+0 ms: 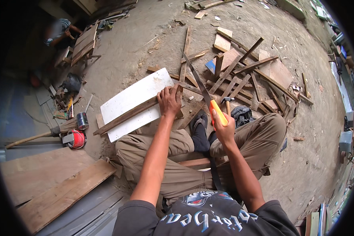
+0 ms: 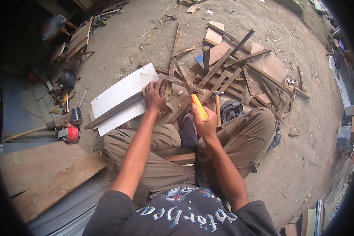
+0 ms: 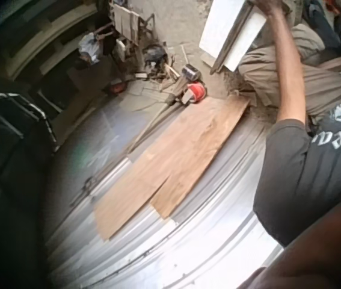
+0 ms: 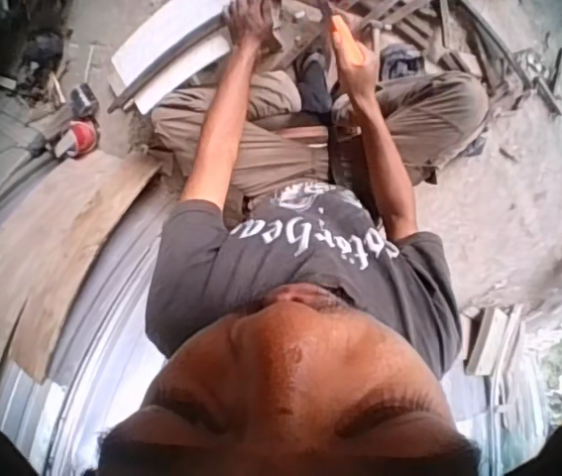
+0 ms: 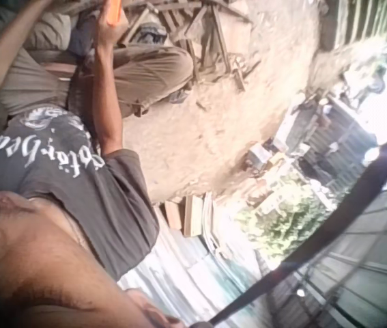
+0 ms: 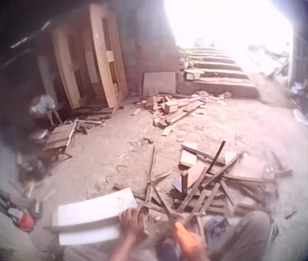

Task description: The person sits on the ground and uses a hand saw to cut a small wooden stick placed on a white board. After sawing, the person uses a hammer to split the stick further and then resumes sawing another piece of wood.

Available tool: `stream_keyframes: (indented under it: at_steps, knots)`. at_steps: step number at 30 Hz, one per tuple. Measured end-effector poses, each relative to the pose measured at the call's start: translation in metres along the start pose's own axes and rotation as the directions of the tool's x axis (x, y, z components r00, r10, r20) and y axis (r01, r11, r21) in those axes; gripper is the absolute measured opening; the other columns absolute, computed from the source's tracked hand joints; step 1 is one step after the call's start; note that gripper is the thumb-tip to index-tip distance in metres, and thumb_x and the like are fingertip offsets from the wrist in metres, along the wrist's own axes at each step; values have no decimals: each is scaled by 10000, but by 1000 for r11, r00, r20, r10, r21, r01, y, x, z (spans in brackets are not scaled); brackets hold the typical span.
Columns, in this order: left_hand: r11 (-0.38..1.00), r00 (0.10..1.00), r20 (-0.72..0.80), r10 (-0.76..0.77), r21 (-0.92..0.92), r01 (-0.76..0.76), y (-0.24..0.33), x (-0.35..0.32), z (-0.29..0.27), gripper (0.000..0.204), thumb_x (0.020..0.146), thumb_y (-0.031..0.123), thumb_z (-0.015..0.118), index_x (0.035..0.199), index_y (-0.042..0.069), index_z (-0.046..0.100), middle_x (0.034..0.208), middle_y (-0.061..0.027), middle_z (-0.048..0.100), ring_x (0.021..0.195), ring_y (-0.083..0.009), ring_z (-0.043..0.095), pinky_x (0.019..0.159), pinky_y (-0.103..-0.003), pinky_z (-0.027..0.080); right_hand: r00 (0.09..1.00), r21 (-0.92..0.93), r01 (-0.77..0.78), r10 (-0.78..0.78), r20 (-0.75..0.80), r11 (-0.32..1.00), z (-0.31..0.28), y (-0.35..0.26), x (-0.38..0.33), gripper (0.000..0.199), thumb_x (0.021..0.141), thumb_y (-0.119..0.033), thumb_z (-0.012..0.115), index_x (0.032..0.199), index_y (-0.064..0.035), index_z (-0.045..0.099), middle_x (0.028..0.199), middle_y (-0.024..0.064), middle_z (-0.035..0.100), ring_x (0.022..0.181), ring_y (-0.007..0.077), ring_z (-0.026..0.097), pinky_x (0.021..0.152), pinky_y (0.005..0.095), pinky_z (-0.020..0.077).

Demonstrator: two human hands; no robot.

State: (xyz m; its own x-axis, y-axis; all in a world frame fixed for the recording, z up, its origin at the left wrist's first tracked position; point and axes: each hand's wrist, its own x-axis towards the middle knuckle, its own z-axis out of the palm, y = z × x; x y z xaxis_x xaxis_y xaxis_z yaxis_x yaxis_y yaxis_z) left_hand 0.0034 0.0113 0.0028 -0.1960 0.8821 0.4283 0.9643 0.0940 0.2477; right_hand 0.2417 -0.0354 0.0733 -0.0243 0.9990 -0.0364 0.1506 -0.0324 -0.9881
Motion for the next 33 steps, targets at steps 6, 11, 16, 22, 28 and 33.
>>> stream_keyframes:
  at_steps: [6,11,16,22,28,33]
  knots:
    - [995,994,40,-97,20,96,4,10,4,457,837,507,661,1190,216,657,1090,-87,569,1090,-268,510,991,-468,292,995,-32,50,-52,-81,998,5,21,9,448,931,-331,663,649,6,578,507,9,462,487,78,398,451,308,320]
    - [972,943,232,-236,44,233,9,27,0,522,780,577,678,1170,230,682,1111,-67,584,1129,-281,522,970,-503,331,998,81,29,-24,-63,996,10,24,11,450,921,-337,668,649,10,574,506,14,451,490,82,400,457,315,326]
    - [937,899,311,-309,-63,344,9,30,-4,439,798,584,666,1111,279,701,1132,-84,587,1155,-299,493,992,-493,295,996,5,44,-44,-75,999,10,24,10,448,911,-344,670,655,15,594,495,30,457,482,92,416,458,319,339]
    - [926,885,320,-338,-56,374,2,31,4,434,819,619,619,1059,275,727,1116,-72,609,1164,-311,489,1046,-496,241,997,34,11,-8,-80,999,6,14,12,473,898,-376,672,650,17,591,494,50,472,477,104,422,456,331,344]
    - [808,775,409,-482,-135,574,-3,43,9,384,808,557,671,989,224,734,1118,-48,651,1156,-289,504,1053,-473,227,997,9,-4,4,-81,1000,6,13,10,464,893,-367,680,652,20,598,497,54,483,479,106,426,461,333,353]
    - [919,883,299,-362,-48,392,5,32,10,369,771,562,680,1019,291,723,1095,2,668,1163,-268,527,1017,-507,271,998,23,-16,18,-61,1000,6,9,10,452,895,-358,679,658,20,609,502,54,502,478,107,438,465,328,365]
